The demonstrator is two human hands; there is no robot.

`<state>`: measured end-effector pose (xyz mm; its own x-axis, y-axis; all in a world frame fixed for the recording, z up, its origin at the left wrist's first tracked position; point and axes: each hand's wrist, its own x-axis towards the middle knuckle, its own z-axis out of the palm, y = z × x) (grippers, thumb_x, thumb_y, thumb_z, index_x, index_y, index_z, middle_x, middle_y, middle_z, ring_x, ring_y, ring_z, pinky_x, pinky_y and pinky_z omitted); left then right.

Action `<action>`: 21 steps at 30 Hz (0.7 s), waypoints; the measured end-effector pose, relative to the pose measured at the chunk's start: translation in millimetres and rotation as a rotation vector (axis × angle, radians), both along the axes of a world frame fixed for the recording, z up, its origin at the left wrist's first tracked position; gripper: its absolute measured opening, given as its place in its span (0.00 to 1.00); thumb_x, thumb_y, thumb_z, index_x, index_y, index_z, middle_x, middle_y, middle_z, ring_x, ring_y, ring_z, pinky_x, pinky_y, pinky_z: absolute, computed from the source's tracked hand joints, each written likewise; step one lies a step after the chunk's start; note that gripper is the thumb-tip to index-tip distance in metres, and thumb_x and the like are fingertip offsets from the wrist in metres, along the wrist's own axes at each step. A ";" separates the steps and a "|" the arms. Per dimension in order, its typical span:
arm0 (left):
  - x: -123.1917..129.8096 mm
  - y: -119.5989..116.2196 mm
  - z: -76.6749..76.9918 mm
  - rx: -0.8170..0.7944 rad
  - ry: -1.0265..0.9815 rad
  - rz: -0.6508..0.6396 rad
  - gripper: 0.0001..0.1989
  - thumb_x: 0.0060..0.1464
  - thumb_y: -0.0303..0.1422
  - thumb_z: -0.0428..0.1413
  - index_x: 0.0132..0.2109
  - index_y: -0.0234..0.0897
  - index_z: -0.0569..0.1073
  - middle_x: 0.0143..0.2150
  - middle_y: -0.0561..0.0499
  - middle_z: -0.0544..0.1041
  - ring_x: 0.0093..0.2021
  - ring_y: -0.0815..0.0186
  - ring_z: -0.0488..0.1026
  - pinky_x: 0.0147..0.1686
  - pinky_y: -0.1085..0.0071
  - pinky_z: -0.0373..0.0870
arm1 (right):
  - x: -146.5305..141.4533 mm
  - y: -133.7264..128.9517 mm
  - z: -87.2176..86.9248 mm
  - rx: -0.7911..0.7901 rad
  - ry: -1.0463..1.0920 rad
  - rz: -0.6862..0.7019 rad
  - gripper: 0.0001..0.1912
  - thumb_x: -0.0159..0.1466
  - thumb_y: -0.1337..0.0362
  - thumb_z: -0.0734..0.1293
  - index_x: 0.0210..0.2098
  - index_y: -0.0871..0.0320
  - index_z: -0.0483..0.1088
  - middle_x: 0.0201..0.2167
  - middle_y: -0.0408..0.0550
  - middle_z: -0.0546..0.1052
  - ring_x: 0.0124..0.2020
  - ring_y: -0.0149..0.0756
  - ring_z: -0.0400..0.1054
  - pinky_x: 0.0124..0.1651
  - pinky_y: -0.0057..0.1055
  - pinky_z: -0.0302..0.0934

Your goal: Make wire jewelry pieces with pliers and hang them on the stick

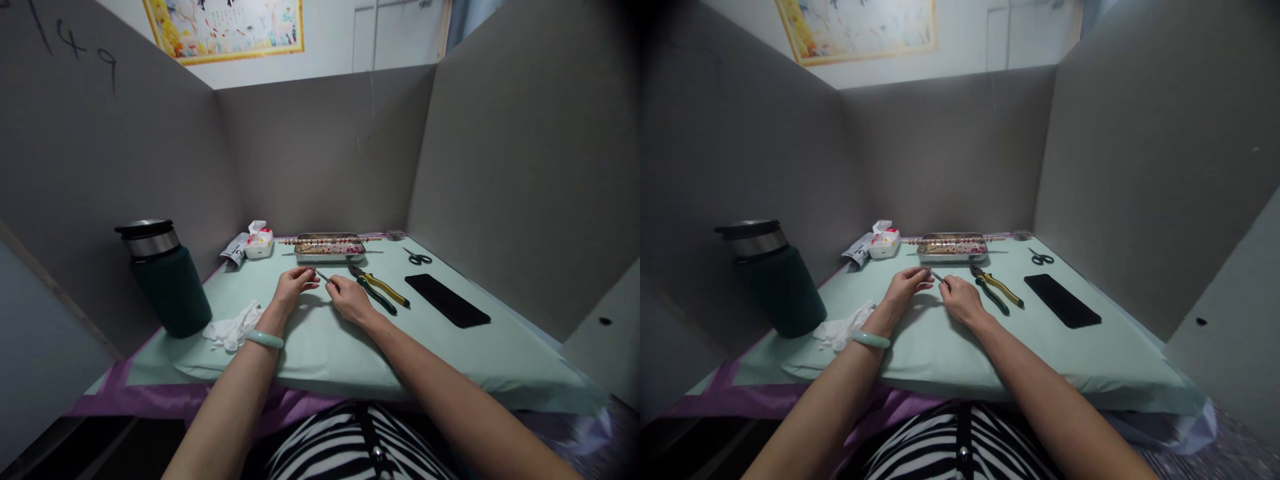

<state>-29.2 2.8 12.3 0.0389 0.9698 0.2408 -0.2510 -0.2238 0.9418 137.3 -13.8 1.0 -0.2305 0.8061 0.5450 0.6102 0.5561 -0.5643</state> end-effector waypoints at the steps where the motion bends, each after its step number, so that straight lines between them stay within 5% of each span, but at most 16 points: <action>1: -0.3 -0.2 0.4 0.000 0.021 0.011 0.16 0.40 0.36 0.64 0.36 0.29 0.76 0.29 0.47 0.74 0.28 0.69 0.71 0.29 0.70 0.69 | -0.2 0.1 0.5 -0.013 0.019 0.004 0.11 0.62 0.60 0.58 0.26 0.56 0.65 0.26 0.45 0.69 0.29 0.33 0.60 0.33 0.28 0.47; 5: -0.7 -1.2 2.3 -0.003 0.051 0.071 0.16 0.39 0.35 0.64 0.36 0.30 0.77 0.26 0.51 0.72 0.20 0.75 0.64 0.20 0.76 0.61 | -1.4 0.2 5.6 -0.269 0.213 0.116 0.12 0.61 0.59 0.58 0.26 0.58 0.67 0.22 0.43 0.68 0.25 0.31 0.60 0.29 0.27 0.51; 11: 0.1 -1.8 2.3 0.028 -0.024 0.056 0.16 0.38 0.34 0.65 0.36 0.31 0.74 0.32 0.48 0.75 0.30 0.67 0.73 0.33 0.68 0.70 | 0.9 -2.2 10.4 -0.825 0.639 0.495 0.12 0.60 0.57 0.59 0.33 0.60 0.67 0.28 0.49 0.72 0.24 0.33 0.66 0.25 0.29 0.60; 21: 4.0 -6.1 6.2 0.077 0.031 0.131 0.12 0.38 0.32 0.63 0.33 0.32 0.74 0.31 0.48 0.76 0.31 0.66 0.73 0.33 0.67 0.70 | -1.8 -4.6 8.5 -0.952 0.649 0.561 0.13 0.60 0.58 0.60 0.35 0.62 0.68 0.30 0.54 0.75 0.28 0.37 0.71 0.31 0.35 0.67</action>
<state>-25.2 -3.3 18.6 -0.0776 0.9458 0.3152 -0.1857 -0.3243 0.9275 135.6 -18.4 9.5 -0.5738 0.8174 -0.0506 -0.1110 -0.1388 -0.9841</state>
